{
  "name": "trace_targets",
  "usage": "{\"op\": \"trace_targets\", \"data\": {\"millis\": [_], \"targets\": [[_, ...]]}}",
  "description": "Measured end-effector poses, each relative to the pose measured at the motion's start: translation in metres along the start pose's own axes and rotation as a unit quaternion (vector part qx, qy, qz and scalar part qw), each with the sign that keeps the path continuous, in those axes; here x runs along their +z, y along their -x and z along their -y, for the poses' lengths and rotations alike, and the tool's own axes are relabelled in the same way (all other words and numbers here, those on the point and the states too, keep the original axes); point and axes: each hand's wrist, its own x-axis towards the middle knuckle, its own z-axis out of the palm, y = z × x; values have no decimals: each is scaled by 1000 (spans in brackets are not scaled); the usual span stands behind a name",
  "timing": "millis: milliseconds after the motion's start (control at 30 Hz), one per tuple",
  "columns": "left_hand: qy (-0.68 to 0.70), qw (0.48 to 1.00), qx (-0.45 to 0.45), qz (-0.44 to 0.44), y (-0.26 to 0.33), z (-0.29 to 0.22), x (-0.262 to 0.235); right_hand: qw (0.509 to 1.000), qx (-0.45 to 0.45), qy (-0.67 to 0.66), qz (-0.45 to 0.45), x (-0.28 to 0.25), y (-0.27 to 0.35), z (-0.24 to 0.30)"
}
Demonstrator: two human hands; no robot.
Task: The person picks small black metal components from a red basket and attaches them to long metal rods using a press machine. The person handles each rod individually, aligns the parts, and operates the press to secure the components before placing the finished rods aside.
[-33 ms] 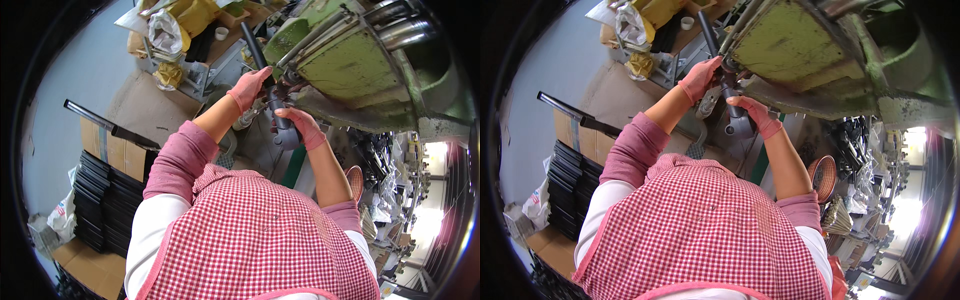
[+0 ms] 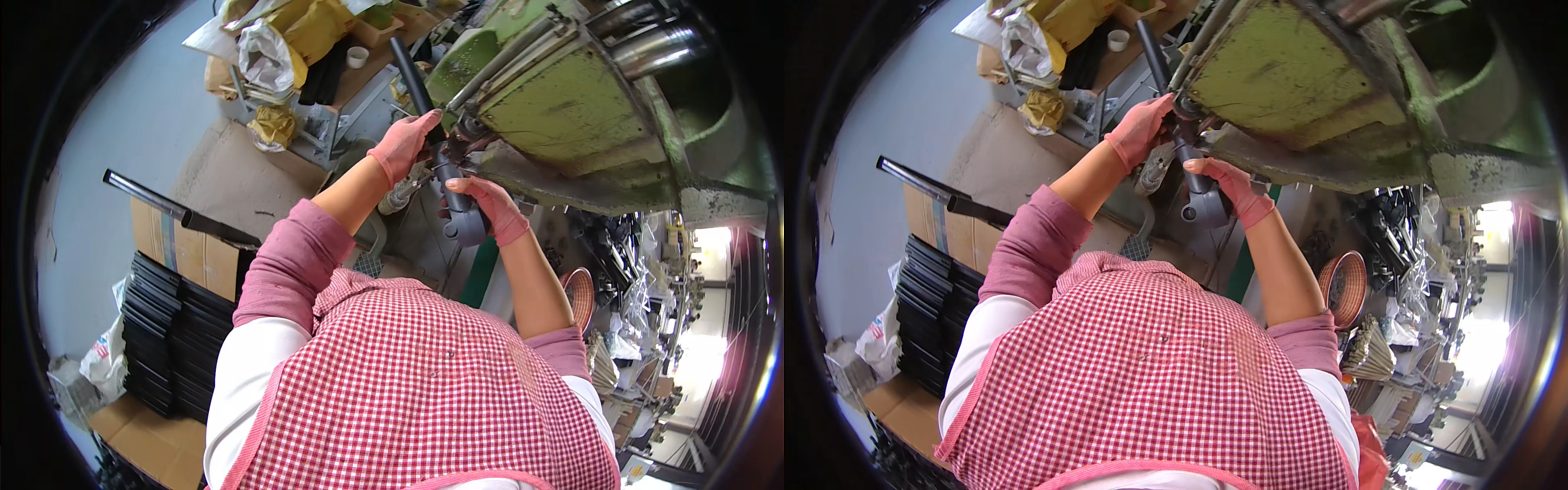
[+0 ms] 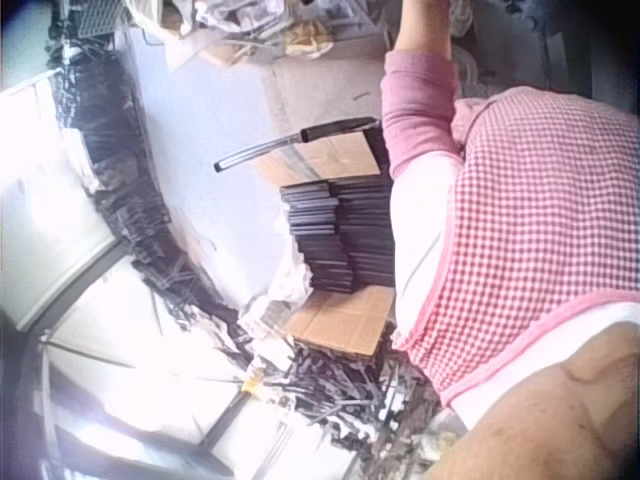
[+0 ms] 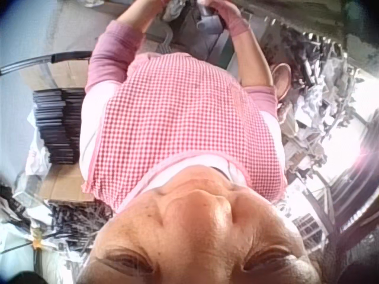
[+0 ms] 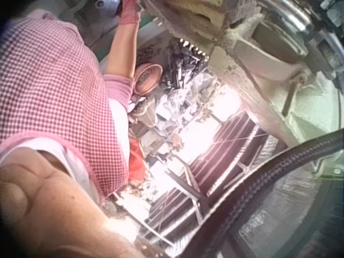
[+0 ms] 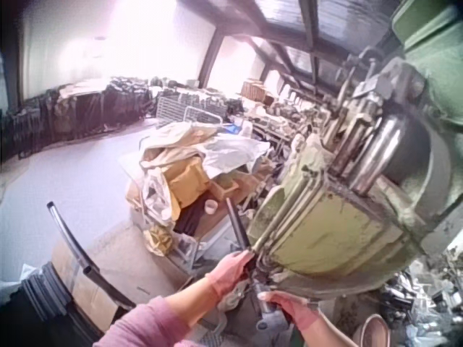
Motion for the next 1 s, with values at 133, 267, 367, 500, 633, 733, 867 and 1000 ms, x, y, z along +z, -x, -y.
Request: {"op": "trace_targets", "data": {"millis": [133, 267, 367, 500, 633, 733, 867, 1000], "targets": [[-8, 1000, -15, 1, -4, -4, -6, 1000, -2, -12, 13, 5, 7, 3], [23, 999, 18, 46, -3, -2, -10, 996, 4, 93, -12, 13, 8, 6], [-12, 1000, 9, 1, 2, -1, -19, 882, -302, 348, -94, 27, 2, -4], [-106, 993, -6, -42, 6, 5, -47, 823, -213, 499, -171, 43, -8, -20], [-146, 987, -34, -54, -6, 0, -75, 792, -243, 514, -223, 48, -11, -24], [-171, 980, -49, -83, -5, -3, -80, 825, -265, 469, -170, 45, -6, -24], [-120, 992, -27, -23, -3, 0, -70, 829, -250, 453, -212, 41, -5, -33], [-133, 990, -22, -40, -7, 1, -78, 813, -272, 458, -238, 40, -10, -45]]}}
